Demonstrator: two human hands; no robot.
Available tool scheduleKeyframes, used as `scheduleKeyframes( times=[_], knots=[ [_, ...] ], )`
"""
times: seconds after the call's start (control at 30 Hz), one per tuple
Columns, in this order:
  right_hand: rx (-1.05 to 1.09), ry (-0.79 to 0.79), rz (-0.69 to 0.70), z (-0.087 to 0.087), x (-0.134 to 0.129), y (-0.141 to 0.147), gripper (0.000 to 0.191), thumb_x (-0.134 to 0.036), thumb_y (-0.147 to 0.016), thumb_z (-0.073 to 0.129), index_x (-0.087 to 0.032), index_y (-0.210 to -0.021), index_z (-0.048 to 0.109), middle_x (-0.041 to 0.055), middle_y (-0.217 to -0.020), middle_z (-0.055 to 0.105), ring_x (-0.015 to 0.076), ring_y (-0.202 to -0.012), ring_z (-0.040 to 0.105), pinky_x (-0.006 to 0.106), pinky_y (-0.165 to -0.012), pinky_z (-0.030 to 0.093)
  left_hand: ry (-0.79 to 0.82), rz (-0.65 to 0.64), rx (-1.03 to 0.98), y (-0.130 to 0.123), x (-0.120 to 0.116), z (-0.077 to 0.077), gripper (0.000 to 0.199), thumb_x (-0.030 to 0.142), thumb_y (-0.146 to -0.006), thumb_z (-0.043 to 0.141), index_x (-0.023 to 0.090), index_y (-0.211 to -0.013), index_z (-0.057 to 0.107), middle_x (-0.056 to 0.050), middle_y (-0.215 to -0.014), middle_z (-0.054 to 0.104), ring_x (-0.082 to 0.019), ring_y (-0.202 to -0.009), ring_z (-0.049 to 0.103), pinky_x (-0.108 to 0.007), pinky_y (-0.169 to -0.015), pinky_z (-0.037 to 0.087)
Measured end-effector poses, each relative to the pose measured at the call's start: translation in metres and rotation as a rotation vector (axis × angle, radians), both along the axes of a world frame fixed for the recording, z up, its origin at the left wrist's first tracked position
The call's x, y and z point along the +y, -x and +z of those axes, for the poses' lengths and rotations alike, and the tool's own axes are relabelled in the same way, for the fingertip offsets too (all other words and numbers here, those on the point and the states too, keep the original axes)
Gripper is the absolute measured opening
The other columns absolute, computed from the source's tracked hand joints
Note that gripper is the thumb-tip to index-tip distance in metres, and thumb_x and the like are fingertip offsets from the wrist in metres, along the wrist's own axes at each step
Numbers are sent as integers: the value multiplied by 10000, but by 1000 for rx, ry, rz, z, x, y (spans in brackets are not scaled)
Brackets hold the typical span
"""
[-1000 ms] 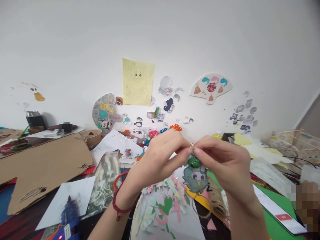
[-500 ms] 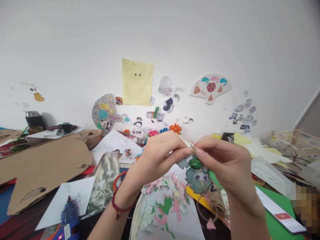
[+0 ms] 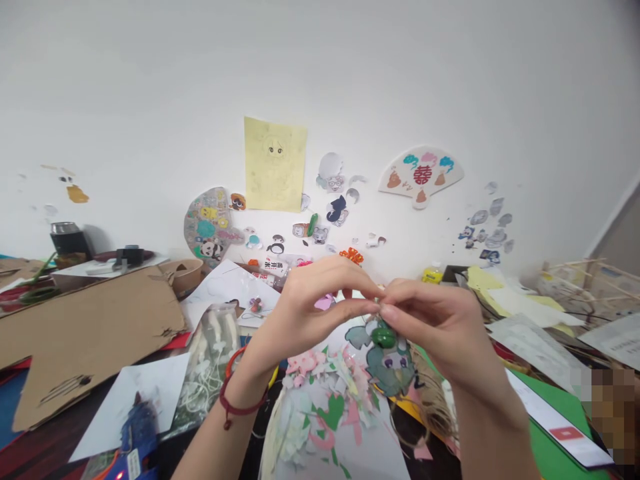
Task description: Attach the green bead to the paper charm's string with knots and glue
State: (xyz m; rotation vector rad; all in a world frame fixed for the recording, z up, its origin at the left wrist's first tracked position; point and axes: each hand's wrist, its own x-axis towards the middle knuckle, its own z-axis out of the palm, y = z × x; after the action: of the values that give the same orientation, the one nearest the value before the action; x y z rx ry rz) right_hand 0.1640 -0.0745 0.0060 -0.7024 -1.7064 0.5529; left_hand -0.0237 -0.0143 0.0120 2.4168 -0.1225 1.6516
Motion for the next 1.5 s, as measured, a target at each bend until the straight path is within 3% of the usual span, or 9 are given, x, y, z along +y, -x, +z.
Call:
scheduleKeyframes(
  times=[0.23,0.43,0.73,1.1,1.37,1.5],
  knots=[
    [-5,-42,-55,1,-2,2,98,-222,-890,712,-255,-804,747,-33,-744,693,87,-699,608,189,-635,494,-83,165,-13,-2,-2,-2,60,145,-917,696,130,-880,651,-6,-747,643,-98,-689,566,-243,-650,463],
    [-61,-142,-125,2,-2,2,113,-161,-881,699,-248,-817,732,-33,-768,698,91,-706,614,199,-631,498,-187,253,30,-4,-2,-4,111,150,-974,601,118,-868,604,8,-714,561,-103,-688,496,-256,-643,415],
    [-191,-273,-126,3,-5,5,142,-108,-892,658,-233,-840,703,-27,-738,684,113,-678,599,273,-642,478,-150,230,-13,-5,-5,-5,175,140,-961,589,164,-791,559,43,-650,517,-79,-585,439,-221,-556,364],
    [-181,-252,-100,0,-2,10,128,-128,-898,657,-237,-867,717,-8,-766,707,135,-705,624,292,-651,490,-134,265,-114,-8,-3,-4,341,183,-972,578,183,-651,463,63,-557,404,-75,-509,353,-220,-507,322],
    [-23,-249,-142,-3,2,13,139,-122,-890,677,-237,-825,721,-15,-758,684,117,-716,610,253,-645,506,82,159,-58,-2,6,-2,430,375,-1017,536,155,-654,604,13,-582,594,-82,-541,498,-230,-548,381],
    [39,-253,-186,-2,2,13,132,-128,-887,677,-229,-819,729,-2,-761,686,127,-702,615,263,-638,526,183,129,30,7,4,2,258,377,-965,628,162,-832,683,-27,-756,692,-116,-674,596,-240,-598,442]
  ],
)
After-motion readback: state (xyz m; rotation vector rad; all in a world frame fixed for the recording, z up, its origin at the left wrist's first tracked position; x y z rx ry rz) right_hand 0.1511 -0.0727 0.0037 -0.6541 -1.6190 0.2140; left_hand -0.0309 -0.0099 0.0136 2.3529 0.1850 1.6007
